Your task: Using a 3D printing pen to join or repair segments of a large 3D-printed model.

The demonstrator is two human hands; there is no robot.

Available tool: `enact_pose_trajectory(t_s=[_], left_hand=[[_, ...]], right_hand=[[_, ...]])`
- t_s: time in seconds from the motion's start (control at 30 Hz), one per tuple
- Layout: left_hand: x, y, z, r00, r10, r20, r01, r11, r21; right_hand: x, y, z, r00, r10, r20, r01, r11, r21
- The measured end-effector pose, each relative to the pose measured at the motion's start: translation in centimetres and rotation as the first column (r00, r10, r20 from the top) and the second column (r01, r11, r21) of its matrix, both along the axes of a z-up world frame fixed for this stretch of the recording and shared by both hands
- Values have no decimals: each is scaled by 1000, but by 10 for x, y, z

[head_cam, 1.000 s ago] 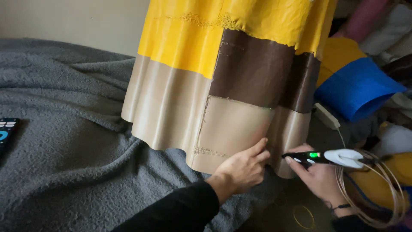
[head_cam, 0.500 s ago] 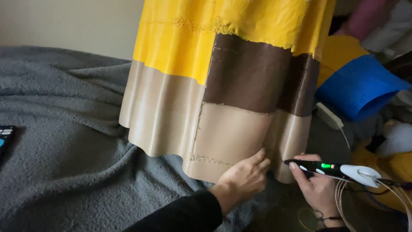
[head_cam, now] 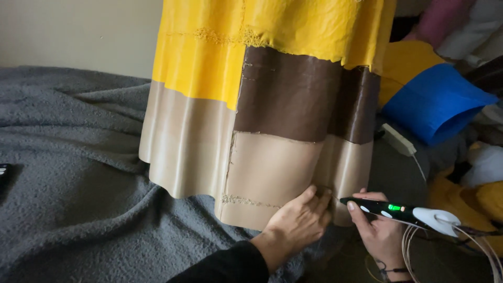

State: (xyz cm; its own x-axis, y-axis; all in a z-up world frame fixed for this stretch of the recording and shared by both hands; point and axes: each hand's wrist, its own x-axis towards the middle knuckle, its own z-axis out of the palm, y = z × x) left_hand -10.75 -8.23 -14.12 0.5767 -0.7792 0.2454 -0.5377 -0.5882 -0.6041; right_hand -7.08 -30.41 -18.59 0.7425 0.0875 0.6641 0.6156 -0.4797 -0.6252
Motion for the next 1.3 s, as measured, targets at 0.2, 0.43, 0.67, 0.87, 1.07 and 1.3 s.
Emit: enact_pose_trajectory(t_s=[0.2, 0.43, 0.67, 0.87, 1.07, 1.3], left_hand=[[0, 2, -7, 999, -22, 44, 26, 996, -86], [2, 0, -17, 995, -49, 87, 59, 992, -112], [-8, 7, -9, 995, -61, 84, 77, 977, -200], [9, -2, -40, 992, -119, 47, 127, 941, -315], [-3, 3, -22, 993, -105, 58, 117, 956, -268], [-4, 5, -22, 990, -102, 94, 125, 950, -285]], right_hand=[[2, -2, -11, 992, -14, -122, 24, 997, 75], [-2, -1, -13, 993, -25, -113, 36, 995, 91], [0, -2, -18, 998, 15, -66, -9, 995, 103], [-2, -3, -22, 999, -25, 35, 26, 1000, -17], [-8, 13, 4, 976, 8, 218, 36, 979, -200], [-9, 20, 10, 972, 9, 235, 66, 948, -310]])
